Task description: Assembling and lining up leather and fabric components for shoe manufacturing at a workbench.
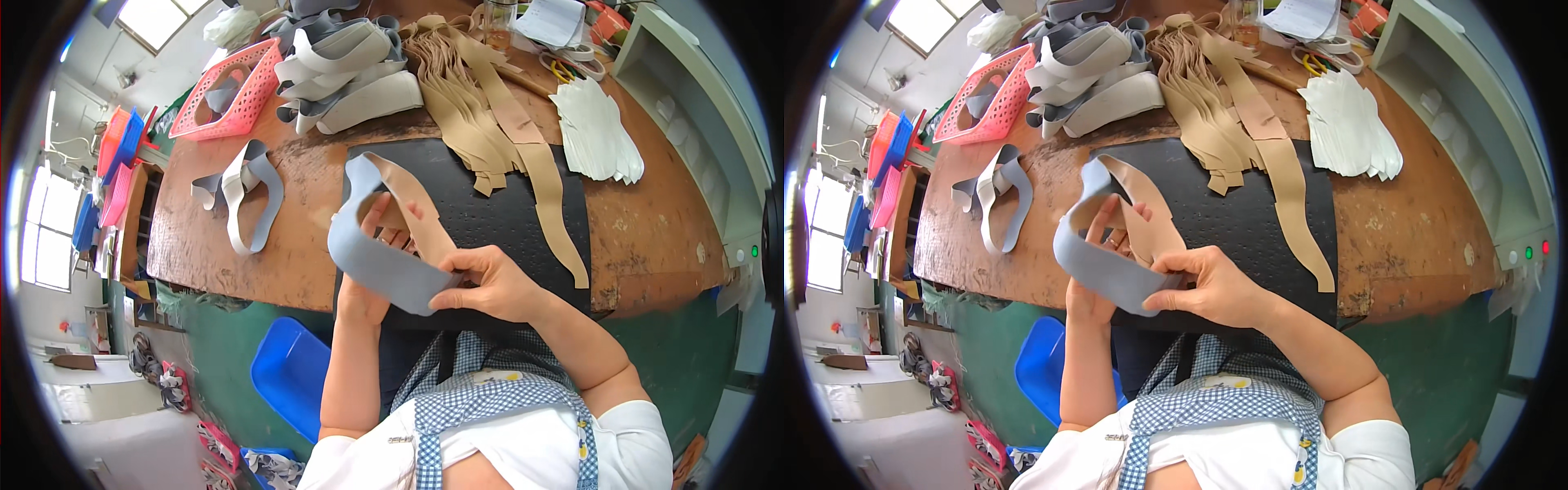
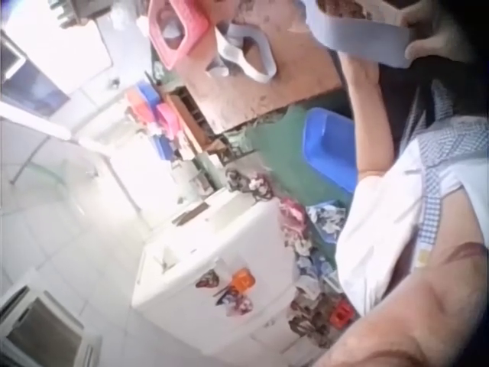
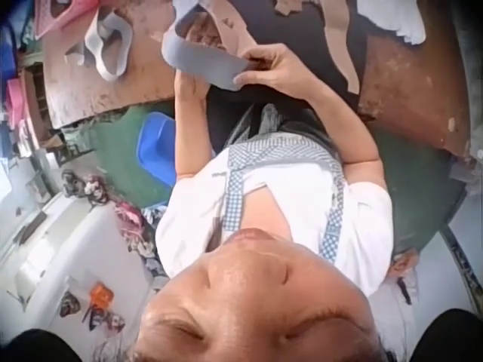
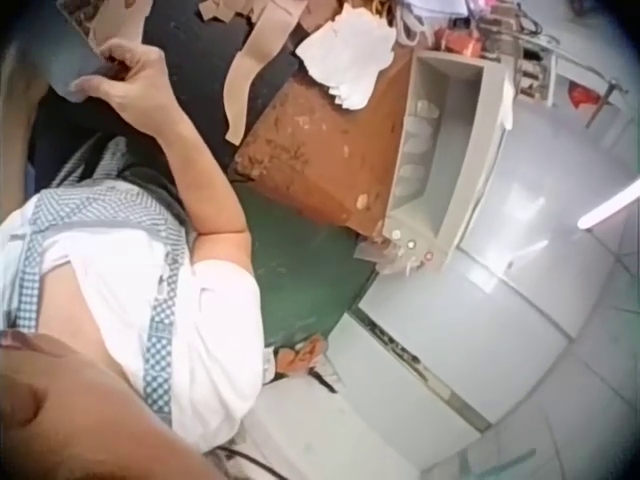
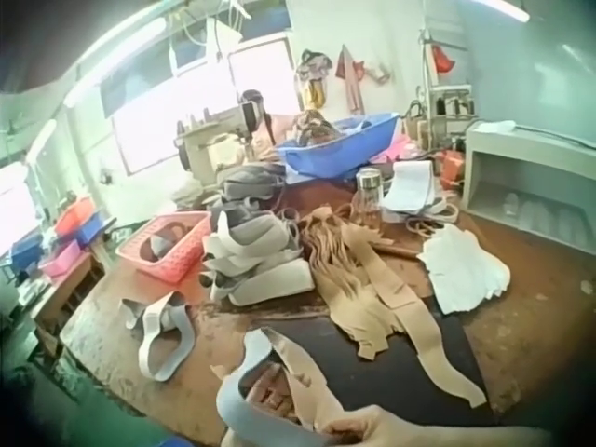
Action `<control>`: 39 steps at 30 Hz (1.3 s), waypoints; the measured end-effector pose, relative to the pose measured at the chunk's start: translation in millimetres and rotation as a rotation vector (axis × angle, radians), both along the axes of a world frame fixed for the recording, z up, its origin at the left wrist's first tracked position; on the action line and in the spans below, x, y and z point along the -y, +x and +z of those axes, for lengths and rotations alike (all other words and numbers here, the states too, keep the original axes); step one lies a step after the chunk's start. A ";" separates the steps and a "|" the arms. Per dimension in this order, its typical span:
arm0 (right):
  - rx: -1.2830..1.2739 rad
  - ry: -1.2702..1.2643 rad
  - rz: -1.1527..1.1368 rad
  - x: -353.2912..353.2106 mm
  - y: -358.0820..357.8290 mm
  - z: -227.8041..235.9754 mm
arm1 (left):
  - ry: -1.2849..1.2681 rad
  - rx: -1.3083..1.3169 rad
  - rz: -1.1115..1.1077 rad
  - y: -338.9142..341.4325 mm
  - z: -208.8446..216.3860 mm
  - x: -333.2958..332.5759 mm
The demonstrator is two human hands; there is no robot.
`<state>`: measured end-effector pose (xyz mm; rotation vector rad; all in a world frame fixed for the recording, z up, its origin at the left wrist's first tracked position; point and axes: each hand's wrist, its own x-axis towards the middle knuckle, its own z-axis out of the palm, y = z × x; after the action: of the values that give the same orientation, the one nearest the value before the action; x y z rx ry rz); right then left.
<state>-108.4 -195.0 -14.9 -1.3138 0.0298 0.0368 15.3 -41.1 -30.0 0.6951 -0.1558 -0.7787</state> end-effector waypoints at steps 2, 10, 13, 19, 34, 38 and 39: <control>0.000 -0.001 0.020 -7.1 -1.3 2.1 | 0.230 0.011 -0.046 12.7 -14.6 -12.5; -0.003 -0.225 -0.182 -11.4 9.7 11.1 | 0.154 -0.070 -0.006 -15.6 -11.9 -48.0; -0.002 -0.233 -0.179 -15.2 13.4 12.3 | 0.089 -0.136 0.045 -15.1 -16.2 -57.6; 0.031 -0.319 -0.167 -18.8 13.8 18.4 | 0.211 -0.056 -0.059 -13.0 -24.1 -59.5; 0.032 -0.431 -0.222 -24.9 9.9 21.1 | -0.140 -0.094 -0.015 -25.1 -9.7 -54.5; 0.078 -0.462 -0.264 -24.9 7.5 20.9 | -0.213 -0.156 -0.015 -21.4 -13.7 -50.0; 0.077 -0.460 -0.263 -25.0 7.6 20.6 | -0.211 -0.151 -0.027 -21.1 -11.5 -48.3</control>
<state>-100.8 -169.9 5.7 -1.7593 0.1522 -0.2590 -5.8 7.2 -41.5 0.4335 -0.1090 -0.8242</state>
